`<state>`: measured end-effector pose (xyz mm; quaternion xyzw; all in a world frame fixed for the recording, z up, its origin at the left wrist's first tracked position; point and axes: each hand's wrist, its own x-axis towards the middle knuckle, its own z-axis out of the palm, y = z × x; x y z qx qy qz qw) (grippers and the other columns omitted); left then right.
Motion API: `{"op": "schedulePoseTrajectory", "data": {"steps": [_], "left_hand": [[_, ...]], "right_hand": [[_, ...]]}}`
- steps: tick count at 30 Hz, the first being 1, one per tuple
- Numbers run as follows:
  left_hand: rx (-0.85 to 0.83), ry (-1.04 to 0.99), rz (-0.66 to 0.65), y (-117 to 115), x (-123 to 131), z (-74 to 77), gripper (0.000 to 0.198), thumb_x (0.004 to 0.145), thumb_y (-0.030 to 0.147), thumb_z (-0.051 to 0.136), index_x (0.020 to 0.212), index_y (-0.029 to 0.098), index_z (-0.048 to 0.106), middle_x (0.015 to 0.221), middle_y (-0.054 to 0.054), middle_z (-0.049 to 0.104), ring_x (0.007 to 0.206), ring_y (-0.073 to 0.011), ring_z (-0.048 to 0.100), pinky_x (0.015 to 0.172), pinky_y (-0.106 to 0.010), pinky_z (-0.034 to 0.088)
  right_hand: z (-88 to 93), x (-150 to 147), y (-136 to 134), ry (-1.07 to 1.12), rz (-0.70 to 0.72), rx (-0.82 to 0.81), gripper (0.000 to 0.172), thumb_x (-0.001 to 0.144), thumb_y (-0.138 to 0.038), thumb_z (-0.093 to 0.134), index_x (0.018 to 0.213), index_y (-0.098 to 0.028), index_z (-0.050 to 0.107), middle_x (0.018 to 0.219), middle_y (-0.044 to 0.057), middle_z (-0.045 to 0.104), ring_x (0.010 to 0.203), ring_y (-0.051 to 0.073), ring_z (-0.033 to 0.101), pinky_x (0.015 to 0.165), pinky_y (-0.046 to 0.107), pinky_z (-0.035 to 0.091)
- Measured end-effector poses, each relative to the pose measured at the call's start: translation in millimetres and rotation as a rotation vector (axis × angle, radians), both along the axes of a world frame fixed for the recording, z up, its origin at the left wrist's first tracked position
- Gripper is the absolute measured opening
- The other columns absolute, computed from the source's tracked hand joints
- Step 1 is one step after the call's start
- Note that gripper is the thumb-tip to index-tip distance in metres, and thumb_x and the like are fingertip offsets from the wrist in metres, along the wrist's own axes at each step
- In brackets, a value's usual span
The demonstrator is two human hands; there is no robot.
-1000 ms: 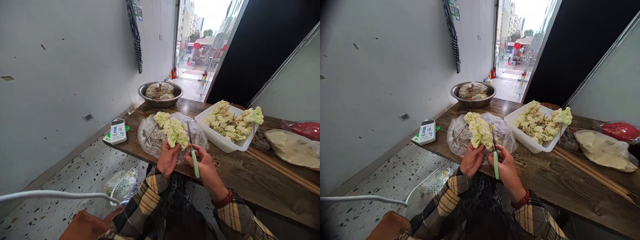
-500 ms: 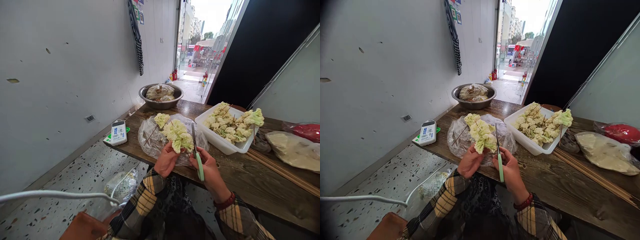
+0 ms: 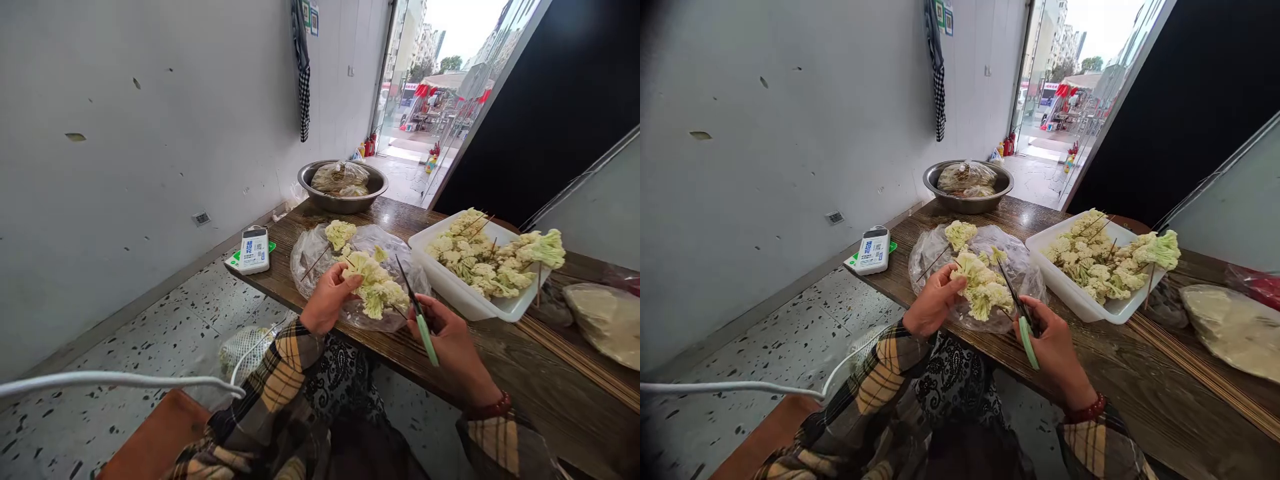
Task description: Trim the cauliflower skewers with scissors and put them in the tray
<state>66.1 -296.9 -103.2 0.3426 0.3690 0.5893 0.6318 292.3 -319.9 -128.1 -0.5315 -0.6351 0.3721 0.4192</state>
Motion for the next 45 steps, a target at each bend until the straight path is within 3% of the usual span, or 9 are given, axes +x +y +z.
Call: {"op": "schedulePoseTrajectory", "data": {"steps": [6, 11, 18, 21, 29, 33, 39, 45], "left_hand": [[0.099, 0.02, 0.05, -3.1, 4.4, 1.3, 0.04, 0.062, 0.026, 0.084, 0.093, 0.015, 0.062, 0.087, -0.001, 0.067, 0.077, -0.0114, 0.062, 0.073, -0.023, 0.05], [0.068, 0.03, 0.066, -3.5, 3.7, 3.9, 0.032, 0.064, 0.022, 0.081, 0.089, 0.014, 0.063, 0.077, 0.001, 0.066, 0.064, -0.0076, 0.058, 0.059, -0.018, 0.045], [-0.046, -0.126, -0.085, 0.0, -3.2, 1.3, 0.035, 0.068, 0.028, 0.079, 0.097, 0.015, 0.064, 0.095, -0.006, 0.071, 0.077, -0.017, 0.067, 0.062, -0.024, 0.054], [-0.091, -0.103, -0.089, 3.3, -6.9, -3.2, 0.035, 0.066, 0.021, 0.08, 0.096, 0.014, 0.066, 0.095, -0.006, 0.072, 0.079, -0.018, 0.068, 0.067, -0.027, 0.057], [-0.171, -0.124, -0.032, 8.1, -9.3, -16.3, 0.031, 0.066, 0.015, 0.079, 0.095, 0.014, 0.067, 0.095, -0.007, 0.074, 0.084, -0.0202, 0.07, 0.075, -0.032, 0.059], [-0.2, -0.097, -0.021, 12.5, -8.0, -23.7, 0.028, 0.066, 0.016, 0.079, 0.092, 0.014, 0.068, 0.094, -0.007, 0.074, 0.086, -0.0224, 0.07, 0.076, -0.033, 0.059], [-0.235, -0.136, 0.102, 19.3, -9.5, -29.2, 0.027, 0.067, 0.021, 0.078, 0.091, 0.018, 0.067, 0.099, -0.006, 0.074, 0.098, -0.0256, 0.068, 0.081, -0.037, 0.058], [-0.203, -0.165, 0.159, 20.6, -8.8, -33.1, 0.026, 0.07, 0.024, 0.076, 0.093, 0.021, 0.066, 0.107, -0.006, 0.071, 0.108, -0.0282, 0.064, 0.089, -0.041, 0.056]], "right_hand": [[-3.2, 6.5, 10.9, -0.012, 0.003, -0.014, 0.051, 0.068, -0.041, 0.075, 0.11, -0.014, 0.064, 0.084, 0.008, 0.072, 0.073, 0.021, 0.066, 0.071, 0.035, 0.054], [-0.3, 14.5, 18.4, -0.051, 0.029, 0.0, 0.052, 0.071, -0.04, 0.074, 0.116, -0.016, 0.063, 0.092, 0.008, 0.072, 0.08, 0.022, 0.067, 0.075, 0.035, 0.054], [26.3, 15.4, 33.1, -0.36, 0.118, 0.159, 0.042, 0.077, -0.036, 0.063, 0.115, -0.016, 0.067, 0.075, 0.002, 0.068, 0.065, 0.017, 0.059, 0.06, 0.028, 0.047], [38.2, 12.3, 39.6, -0.424, 0.14, 0.203, 0.041, 0.079, -0.036, 0.06, 0.114, -0.015, 0.068, 0.069, 0.0, 0.066, 0.061, 0.016, 0.056, 0.057, 0.027, 0.043], [46.6, 8.3, 53.4, -0.498, 0.277, 0.312, 0.038, 0.083, -0.029, 0.055, 0.118, -0.02, 0.066, 0.102, 0.005, 0.074, 0.085, 0.022, 0.067, 0.071, 0.029, 0.048], [39.4, 10.4, 60.8, -0.512, 0.246, 0.335, 0.037, 0.083, -0.028, 0.056, 0.118, -0.022, 0.065, 0.107, 0.005, 0.073, 0.091, 0.023, 0.068, 0.077, 0.031, 0.051], [33.3, 20.2, 51.6, -0.495, 0.038, 0.5, 0.039, 0.084, -0.023, 0.057, 0.123, -0.021, 0.061, 0.112, 0.008, 0.07, 0.099, 0.025, 0.066, 0.088, 0.036, 0.05], [37.2, 37.3, 27.9, -0.62, 0.087, 0.509, 0.046, 0.083, -0.034, 0.062, 0.127, -0.024, 0.058, 0.106, 0.008, 0.068, 0.096, 0.026, 0.065, 0.082, 0.037, 0.051]]}}
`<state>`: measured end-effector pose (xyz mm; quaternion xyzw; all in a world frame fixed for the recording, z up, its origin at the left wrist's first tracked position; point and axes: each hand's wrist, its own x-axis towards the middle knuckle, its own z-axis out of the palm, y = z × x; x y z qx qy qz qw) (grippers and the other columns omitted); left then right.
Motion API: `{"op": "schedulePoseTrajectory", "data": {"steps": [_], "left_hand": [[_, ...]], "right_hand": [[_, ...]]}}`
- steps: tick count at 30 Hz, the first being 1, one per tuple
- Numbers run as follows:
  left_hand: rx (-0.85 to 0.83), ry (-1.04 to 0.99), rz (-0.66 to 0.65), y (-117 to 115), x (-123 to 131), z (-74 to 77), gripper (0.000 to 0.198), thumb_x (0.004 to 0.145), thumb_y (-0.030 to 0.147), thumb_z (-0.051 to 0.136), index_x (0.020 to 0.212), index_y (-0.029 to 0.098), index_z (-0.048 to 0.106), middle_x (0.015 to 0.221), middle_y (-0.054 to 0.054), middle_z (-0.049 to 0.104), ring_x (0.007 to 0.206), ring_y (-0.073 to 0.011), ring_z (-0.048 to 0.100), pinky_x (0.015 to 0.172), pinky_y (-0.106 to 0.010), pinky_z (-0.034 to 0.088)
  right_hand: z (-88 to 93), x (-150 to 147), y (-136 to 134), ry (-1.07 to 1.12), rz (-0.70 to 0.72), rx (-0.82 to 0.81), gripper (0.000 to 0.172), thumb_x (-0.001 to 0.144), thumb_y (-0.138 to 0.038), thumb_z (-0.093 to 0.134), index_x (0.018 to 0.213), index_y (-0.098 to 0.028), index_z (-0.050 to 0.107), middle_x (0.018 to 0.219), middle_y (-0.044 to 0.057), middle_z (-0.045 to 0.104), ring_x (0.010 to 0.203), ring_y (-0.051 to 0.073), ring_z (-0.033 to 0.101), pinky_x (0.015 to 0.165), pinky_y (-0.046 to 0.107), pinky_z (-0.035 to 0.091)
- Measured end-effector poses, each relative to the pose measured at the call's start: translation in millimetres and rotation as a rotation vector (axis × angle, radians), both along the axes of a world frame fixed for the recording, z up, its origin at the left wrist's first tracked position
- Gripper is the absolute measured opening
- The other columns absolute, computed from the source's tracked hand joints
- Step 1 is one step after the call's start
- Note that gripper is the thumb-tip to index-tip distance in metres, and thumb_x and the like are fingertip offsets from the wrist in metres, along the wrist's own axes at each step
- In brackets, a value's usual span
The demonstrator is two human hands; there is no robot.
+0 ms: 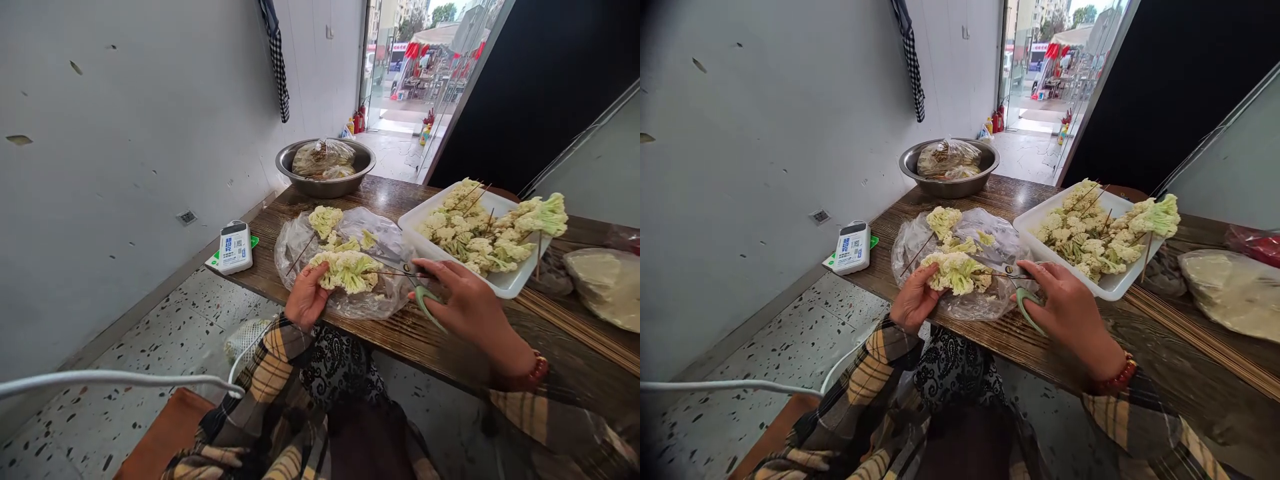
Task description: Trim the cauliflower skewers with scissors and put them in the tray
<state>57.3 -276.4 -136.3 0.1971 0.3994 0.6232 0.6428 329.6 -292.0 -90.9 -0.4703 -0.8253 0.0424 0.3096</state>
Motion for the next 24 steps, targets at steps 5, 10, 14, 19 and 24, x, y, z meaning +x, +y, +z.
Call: {"op": "schedulePoseTrajectory", "data": {"steps": [5, 10, 14, 19, 24], "left_hand": [[0.012, -0.018, 0.018, 1.4, 1.7, -3.4, 0.022, 0.07, 0.023, 0.075, 0.091, 0.021, 0.067, 0.105, -0.006, 0.071, 0.109, -0.0281, 0.063, 0.091, -0.041, 0.055], [0.002, -0.046, 0.104, 0.7, 4.0, -5.1, 0.019, 0.071, 0.021, 0.073, 0.09, 0.02, 0.068, 0.099, -0.005, 0.072, 0.101, -0.0245, 0.066, 0.089, -0.037, 0.056], [0.002, -0.084, 0.151, -1.0, 8.0, -4.8, 0.017, 0.072, 0.018, 0.072, 0.089, 0.019, 0.067, 0.098, -0.003, 0.072, 0.099, -0.0218, 0.067, 0.089, -0.035, 0.055], [0.041, -0.091, 0.192, -2.5, 11.7, -5.3, 0.019, 0.073, 0.018, 0.072, 0.091, 0.019, 0.066, 0.1, -0.003, 0.071, 0.098, -0.0189, 0.066, 0.09, -0.034, 0.054], [0.071, -0.099, 0.196, -3.9, 13.4, -7.2, 0.023, 0.072, 0.017, 0.072, 0.094, 0.02, 0.064, 0.101, -0.003, 0.071, 0.103, -0.0202, 0.065, 0.094, -0.035, 0.051]], "right_hand": [[12.7, 10.3, -12.0, -0.036, -0.105, 0.105, 0.045, 0.084, -0.037, 0.062, 0.127, -0.024, 0.058, 0.106, 0.009, 0.067, 0.097, 0.027, 0.063, 0.084, 0.038, 0.05], [25.9, 11.1, -23.7, -0.023, -0.197, 0.162, 0.043, 0.086, -0.038, 0.063, 0.126, -0.023, 0.058, 0.101, 0.007, 0.068, 0.083, 0.021, 0.065, 0.071, 0.031, 0.05], [17.3, 0.4, -30.8, -0.239, -0.089, 0.034, 0.04, 0.086, -0.035, 0.062, 0.125, -0.027, 0.06, 0.1, 0.002, 0.07, 0.074, 0.018, 0.066, 0.056, 0.027, 0.045], [6.5, -16.4, -29.6, -0.435, -0.091, -0.071, 0.038, 0.088, -0.036, 0.055, 0.124, -0.027, 0.062, 0.095, 0.001, 0.071, 0.074, 0.02, 0.067, 0.053, 0.028, 0.039], [11.3, -24.9, -23.9, -0.477, -0.093, -0.17, 0.038, 0.088, -0.038, 0.054, 0.124, -0.03, 0.061, 0.099, 0.0, 0.071, 0.075, 0.019, 0.067, 0.054, 0.028, 0.036]]}}
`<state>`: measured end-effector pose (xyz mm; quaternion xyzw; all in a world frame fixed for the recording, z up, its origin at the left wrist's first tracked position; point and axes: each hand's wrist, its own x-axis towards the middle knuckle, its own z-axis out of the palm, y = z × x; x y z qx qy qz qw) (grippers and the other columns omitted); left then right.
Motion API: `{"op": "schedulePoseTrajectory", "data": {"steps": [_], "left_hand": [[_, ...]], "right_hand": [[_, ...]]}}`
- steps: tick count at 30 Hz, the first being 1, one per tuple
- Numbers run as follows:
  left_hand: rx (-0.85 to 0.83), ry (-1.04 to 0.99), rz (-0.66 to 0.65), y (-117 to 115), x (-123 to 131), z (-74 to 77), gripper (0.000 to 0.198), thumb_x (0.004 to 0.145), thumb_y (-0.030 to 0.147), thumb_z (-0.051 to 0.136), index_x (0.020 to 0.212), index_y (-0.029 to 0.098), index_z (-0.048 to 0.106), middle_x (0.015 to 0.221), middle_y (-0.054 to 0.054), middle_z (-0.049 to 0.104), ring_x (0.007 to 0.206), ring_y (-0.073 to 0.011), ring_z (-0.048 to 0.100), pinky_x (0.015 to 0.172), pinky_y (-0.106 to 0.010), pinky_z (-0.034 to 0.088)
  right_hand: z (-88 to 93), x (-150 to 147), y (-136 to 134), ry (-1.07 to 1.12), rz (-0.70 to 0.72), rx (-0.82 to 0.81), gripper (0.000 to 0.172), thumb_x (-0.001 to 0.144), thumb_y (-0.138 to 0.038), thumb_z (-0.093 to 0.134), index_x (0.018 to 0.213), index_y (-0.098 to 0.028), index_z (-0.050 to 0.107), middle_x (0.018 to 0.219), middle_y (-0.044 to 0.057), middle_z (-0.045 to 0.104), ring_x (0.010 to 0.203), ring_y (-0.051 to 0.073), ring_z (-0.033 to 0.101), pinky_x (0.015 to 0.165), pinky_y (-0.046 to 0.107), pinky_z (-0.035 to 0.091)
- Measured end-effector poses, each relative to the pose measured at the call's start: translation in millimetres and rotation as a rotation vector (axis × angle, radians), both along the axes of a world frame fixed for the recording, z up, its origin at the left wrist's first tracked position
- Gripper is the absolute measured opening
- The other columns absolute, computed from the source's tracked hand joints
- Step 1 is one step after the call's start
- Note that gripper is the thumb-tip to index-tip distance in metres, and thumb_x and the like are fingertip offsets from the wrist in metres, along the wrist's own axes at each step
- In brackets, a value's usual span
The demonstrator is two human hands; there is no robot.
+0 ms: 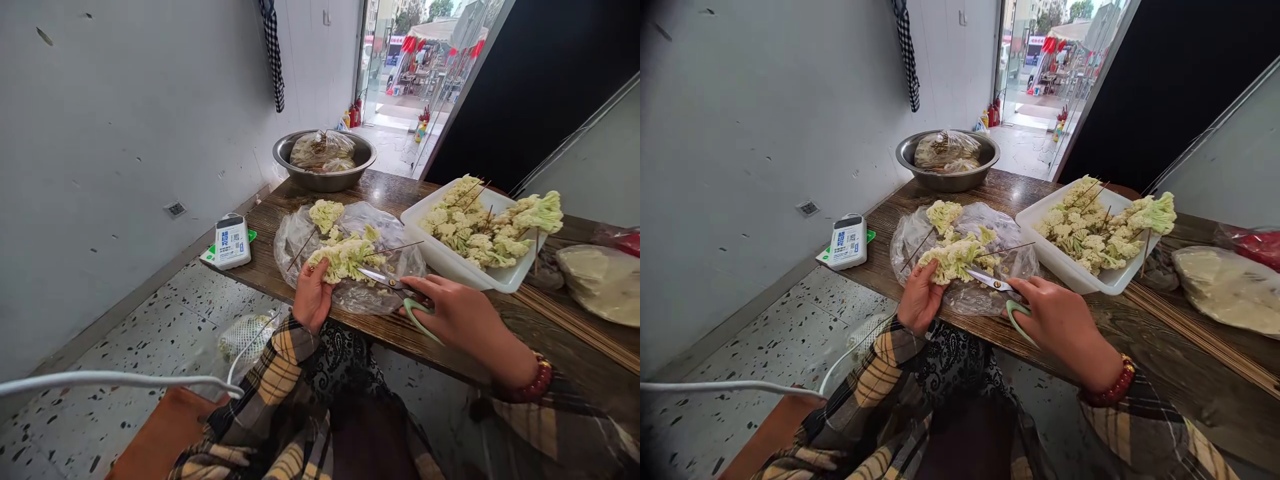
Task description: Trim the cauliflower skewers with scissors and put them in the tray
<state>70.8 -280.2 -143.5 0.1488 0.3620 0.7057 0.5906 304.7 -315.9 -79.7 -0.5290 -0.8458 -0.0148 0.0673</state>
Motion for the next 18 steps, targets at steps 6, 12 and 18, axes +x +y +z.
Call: {"op": "schedulePoseTrajectory", "data": {"steps": [6, 12, 18], "left_hand": [[0.04, 0.009, 0.0, -0.5, 1.8, -2.3, 0.029, 0.069, 0.018, 0.075, 0.095, 0.018, 0.063, 0.098, -0.004, 0.071, 0.102, -0.0204, 0.066, 0.093, -0.034, 0.051], [0.062, 0.034, 0.014, 0.8, 2.0, -5.0, 0.031, 0.069, 0.019, 0.075, 0.098, 0.018, 0.063, 0.102, -0.003, 0.071, 0.095, -0.0173, 0.067, 0.09, -0.03, 0.052], [0.065, 0.083, 0.031, 0.8, 2.4, -5.5, 0.028, 0.07, 0.021, 0.075, 0.094, 0.02, 0.062, 0.102, -0.002, 0.071, 0.094, -0.0158, 0.067, 0.087, -0.029, 0.052]], "right_hand": [[13.5, -7.3, 4.3, -0.073, -0.02, -0.073, 0.04, 0.085, -0.038, 0.055, 0.124, -0.029, 0.062, 0.093, 0.001, 0.07, 0.074, 0.019, 0.065, 0.052, 0.028, 0.03], [25.2, -16.7, 10.5, -0.122, -0.027, -0.127, 0.038, 0.084, -0.041, 0.055, 0.119, -0.03, 0.065, 0.089, 0.001, 0.07, 0.076, 0.02, 0.064, 0.053, 0.028, 0.027], [37.1, -27.1, 14.2, -0.152, 0.009, -0.17, 0.033, 0.084, -0.037, 0.055, 0.111, -0.024, 0.068, 0.092, 0.005, 0.072, 0.081, 0.023, 0.066, 0.054, 0.029, 0.028]]}}
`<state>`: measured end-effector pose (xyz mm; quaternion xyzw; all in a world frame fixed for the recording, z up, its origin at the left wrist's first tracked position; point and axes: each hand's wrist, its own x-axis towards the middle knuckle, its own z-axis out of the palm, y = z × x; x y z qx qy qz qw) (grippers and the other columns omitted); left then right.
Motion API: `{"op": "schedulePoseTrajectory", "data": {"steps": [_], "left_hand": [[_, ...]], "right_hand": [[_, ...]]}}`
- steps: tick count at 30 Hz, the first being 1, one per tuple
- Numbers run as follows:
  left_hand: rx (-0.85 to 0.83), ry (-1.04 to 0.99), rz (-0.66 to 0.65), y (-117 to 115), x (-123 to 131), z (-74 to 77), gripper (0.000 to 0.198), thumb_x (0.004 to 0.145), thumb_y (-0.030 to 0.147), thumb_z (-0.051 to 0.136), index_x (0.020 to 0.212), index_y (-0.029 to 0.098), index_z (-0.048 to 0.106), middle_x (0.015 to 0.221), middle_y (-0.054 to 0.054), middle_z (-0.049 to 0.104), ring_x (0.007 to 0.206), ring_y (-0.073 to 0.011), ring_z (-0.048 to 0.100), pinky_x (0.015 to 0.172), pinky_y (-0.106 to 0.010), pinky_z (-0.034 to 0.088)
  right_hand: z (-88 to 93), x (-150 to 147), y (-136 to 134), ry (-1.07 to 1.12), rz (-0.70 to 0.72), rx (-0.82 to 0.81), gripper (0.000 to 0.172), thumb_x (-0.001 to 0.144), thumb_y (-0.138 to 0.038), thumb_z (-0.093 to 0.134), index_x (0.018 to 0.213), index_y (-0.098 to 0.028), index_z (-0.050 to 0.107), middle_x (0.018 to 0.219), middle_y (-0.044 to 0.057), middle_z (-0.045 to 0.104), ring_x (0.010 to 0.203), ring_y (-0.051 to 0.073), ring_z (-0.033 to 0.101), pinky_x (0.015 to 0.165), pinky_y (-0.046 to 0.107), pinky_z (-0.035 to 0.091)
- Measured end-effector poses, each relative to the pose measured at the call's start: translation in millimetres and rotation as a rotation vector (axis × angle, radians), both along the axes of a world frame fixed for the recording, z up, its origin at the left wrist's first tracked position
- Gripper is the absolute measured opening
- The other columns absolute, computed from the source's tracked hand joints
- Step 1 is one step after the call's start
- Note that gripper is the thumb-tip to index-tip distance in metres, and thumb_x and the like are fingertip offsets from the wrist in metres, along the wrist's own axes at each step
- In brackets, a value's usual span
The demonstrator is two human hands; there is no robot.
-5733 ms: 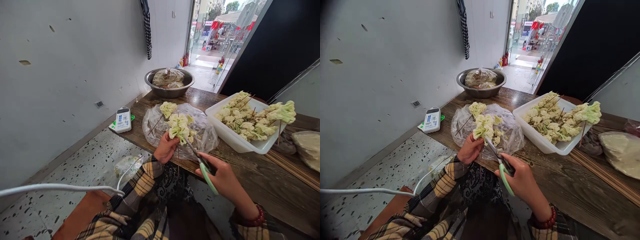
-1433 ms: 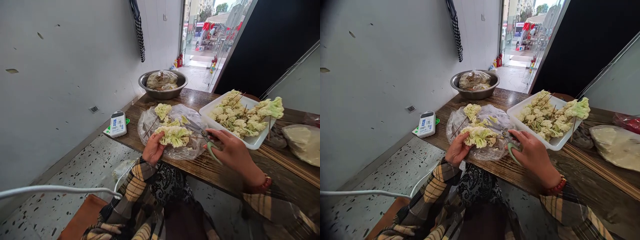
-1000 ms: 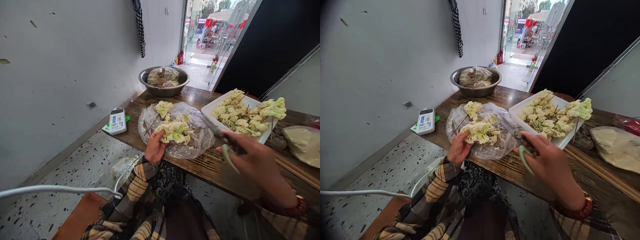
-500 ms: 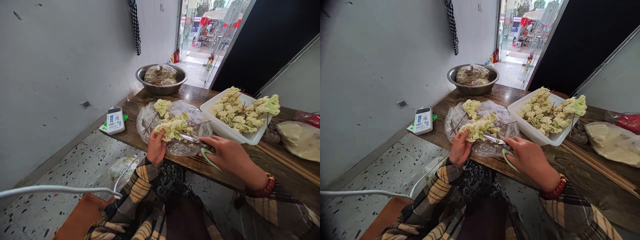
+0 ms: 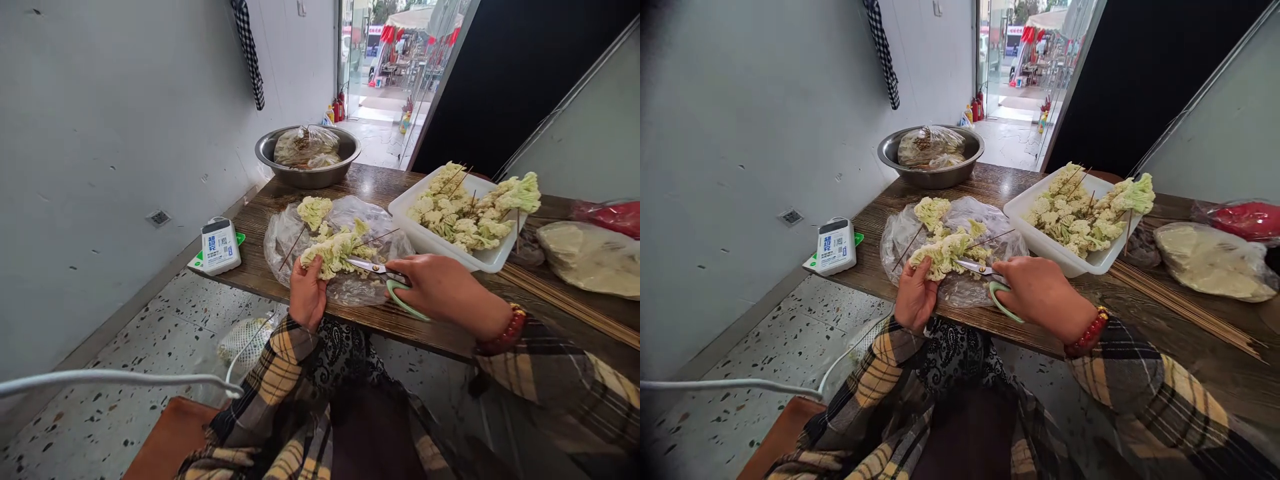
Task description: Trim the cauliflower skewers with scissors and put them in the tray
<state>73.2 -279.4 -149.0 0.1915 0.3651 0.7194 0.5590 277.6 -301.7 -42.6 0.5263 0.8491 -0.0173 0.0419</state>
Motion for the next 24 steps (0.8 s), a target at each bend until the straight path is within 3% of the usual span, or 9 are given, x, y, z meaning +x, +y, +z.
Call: {"op": "schedulePoseTrajectory", "data": {"steps": [6, 11, 16, 24], "left_hand": [[-0.009, 0.024, 0.004, 1.0, 0.7, -0.8, 0.028, 0.068, 0.022, 0.077, 0.091, 0.02, 0.061, 0.1, -0.001, 0.071, 0.093, -0.0155, 0.067, 0.088, -0.029, 0.052], [-0.038, -0.004, -0.025, 1.6, -1.3, 2.2, 0.027, 0.07, 0.02, 0.075, 0.095, 0.02, 0.062, 0.102, -0.003, 0.071, 0.1, -0.0183, 0.066, 0.092, -0.033, 0.052], [-0.077, -0.022, -0.05, 1.6, -4.8, 4.1, 0.02, 0.075, 0.02, 0.07, 0.094, 0.021, 0.063, 0.11, -0.005, 0.069, 0.104, -0.0204, 0.065, 0.092, -0.037, 0.053], [-0.096, 0.002, -0.049, 1.6, -5.9, 2.6, 0.015, 0.077, 0.022, 0.068, 0.091, 0.02, 0.064, 0.114, -0.007, 0.068, 0.11, -0.022, 0.062, 0.09, -0.036, 0.054]], "right_hand": [[8.5, -5.3, 0.2, -0.07, 0.013, -0.025, 0.029, 0.083, -0.03, 0.056, 0.107, -0.019, 0.068, 0.092, 0.01, 0.073, 0.084, 0.024, 0.067, 0.059, 0.028, 0.035], [-4.3, -0.9, -1.7, -0.047, 0.035, -0.008, 0.028, 0.087, -0.033, 0.055, 0.109, -0.02, 0.067, 0.091, 0.009, 0.073, 0.084, 0.024, 0.068, 0.062, 0.028, 0.039], [-20.8, 8.1, -8.3, 0.053, 0.023, 0.034, 0.032, 0.09, -0.033, 0.051, 0.119, -0.022, 0.062, 0.104, 0.008, 0.072, 0.088, 0.022, 0.068, 0.061, 0.027, 0.038], [-22.3, 13.3, -17.0, 0.05, -0.053, 0.085, 0.036, 0.09, -0.039, 0.052, 0.121, -0.024, 0.061, 0.097, 0.004, 0.07, 0.079, 0.021, 0.066, 0.053, 0.029, 0.03]]}}
